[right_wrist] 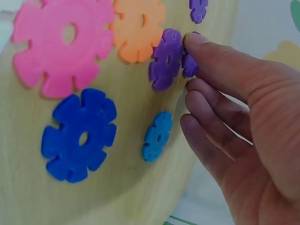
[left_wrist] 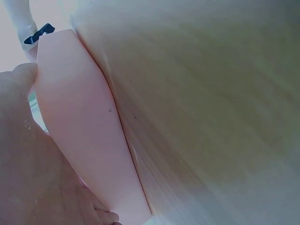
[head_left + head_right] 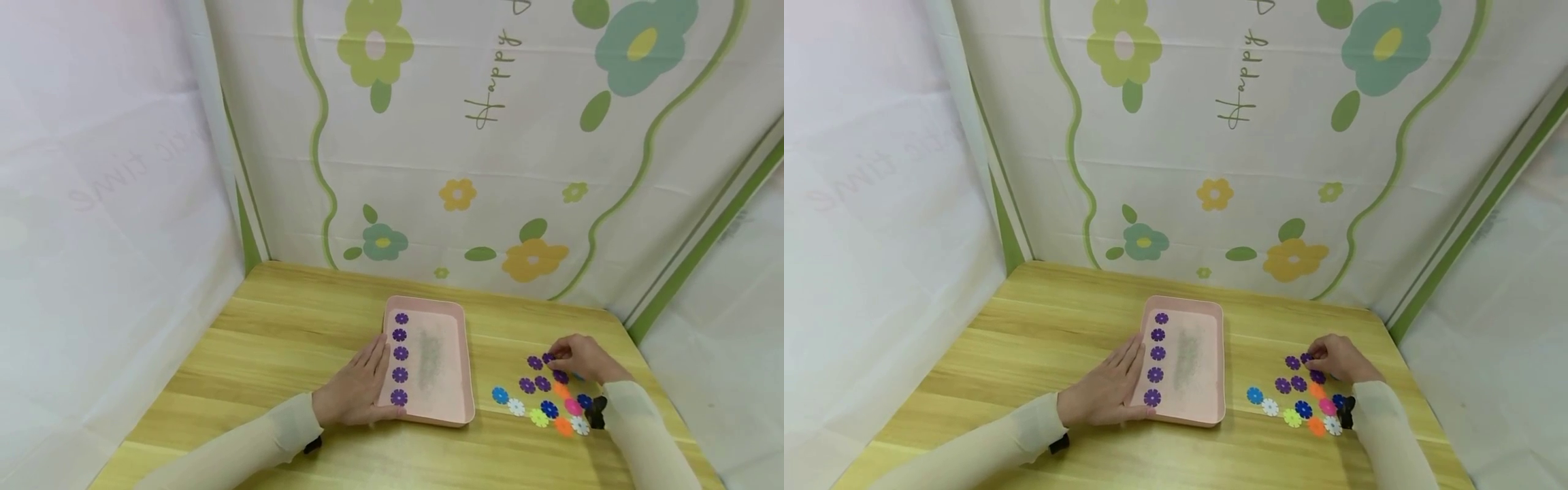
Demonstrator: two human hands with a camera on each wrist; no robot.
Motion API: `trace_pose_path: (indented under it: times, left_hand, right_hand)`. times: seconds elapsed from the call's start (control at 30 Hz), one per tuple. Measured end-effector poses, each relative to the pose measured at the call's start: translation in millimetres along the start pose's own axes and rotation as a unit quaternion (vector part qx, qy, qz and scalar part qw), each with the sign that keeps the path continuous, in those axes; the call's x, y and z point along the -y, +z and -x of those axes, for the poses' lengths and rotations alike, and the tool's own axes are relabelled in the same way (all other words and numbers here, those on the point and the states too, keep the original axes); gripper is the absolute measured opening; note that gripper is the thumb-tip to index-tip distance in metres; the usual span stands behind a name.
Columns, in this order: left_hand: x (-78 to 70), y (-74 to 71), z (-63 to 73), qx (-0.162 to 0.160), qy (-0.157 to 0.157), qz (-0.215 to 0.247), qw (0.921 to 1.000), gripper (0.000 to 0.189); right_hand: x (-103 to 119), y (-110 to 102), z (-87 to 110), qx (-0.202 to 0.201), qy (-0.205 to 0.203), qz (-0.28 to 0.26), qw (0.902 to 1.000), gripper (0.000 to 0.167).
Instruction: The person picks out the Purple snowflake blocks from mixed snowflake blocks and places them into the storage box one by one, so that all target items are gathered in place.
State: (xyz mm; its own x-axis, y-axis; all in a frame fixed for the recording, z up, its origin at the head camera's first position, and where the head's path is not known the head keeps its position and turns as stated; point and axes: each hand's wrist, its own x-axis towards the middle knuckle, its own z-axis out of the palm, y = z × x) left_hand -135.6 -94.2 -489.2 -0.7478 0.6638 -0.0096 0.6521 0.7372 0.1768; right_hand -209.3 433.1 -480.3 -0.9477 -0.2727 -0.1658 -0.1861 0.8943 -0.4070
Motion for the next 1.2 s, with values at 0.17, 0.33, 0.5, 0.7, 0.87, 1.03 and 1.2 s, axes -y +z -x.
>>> trace_pose_path:
  times: [0.17, 0.33, 0.5, 0.7, 0.87, 1.03, 1.2]
  left_hand:
    - [-0.5, -1.0, 0.7, -0.002, 0.001, 0.001, 1.0000, 0.117]
    - [-0.5, -0.8, 0.3, -0.004, 0.003, 0.000, 1.0000, 0.117]
    - [-0.9, -0.3, 0.5, -0.002, 0.001, 0.002, 1.0000, 0.116]
    - [-1.2, -0.6, 1.0, 0.004, -0.005, 0.008, 0.9999, 0.117]
    - [-1.2, -1.0, 0.9, 0.002, -0.002, 0.006, 1.0000, 0.117]
    - [-1.5, -1.6, 1.3, 0.002, -0.003, 0.006, 1.0000, 0.117]
    - [-1.7, -1.7, 1.4, 0.001, -0.002, 0.000, 1.0000, 0.117]
  right_hand:
    - [-1.6, -0.5, -1.8, -0.007, 0.024, -0.014, 0.9996, 0.021]
    - [-0.5, -2.6, -0.9, -0.008, 0.036, -0.039, 0.9986, 0.019]
    - [4.4, -9.3, -0.2, 0.003, 0.026, -0.048, 0.9985, 0.010]
    - [11.9, -17.4, -5.8, 0.003, 0.005, -0.046, 0.9989, 0.009]
    - [22.7, -19.5, -17.0, 0.011, 0.002, -0.055, 0.9984, 0.016]
    - [44.8, -20.5, -27.4, 0.031, -0.008, -0.096, 0.9949, 0.023]
    - [74.0, -17.9, -40.4, 0.044, -0.021, -0.125, 0.9909, 0.022]
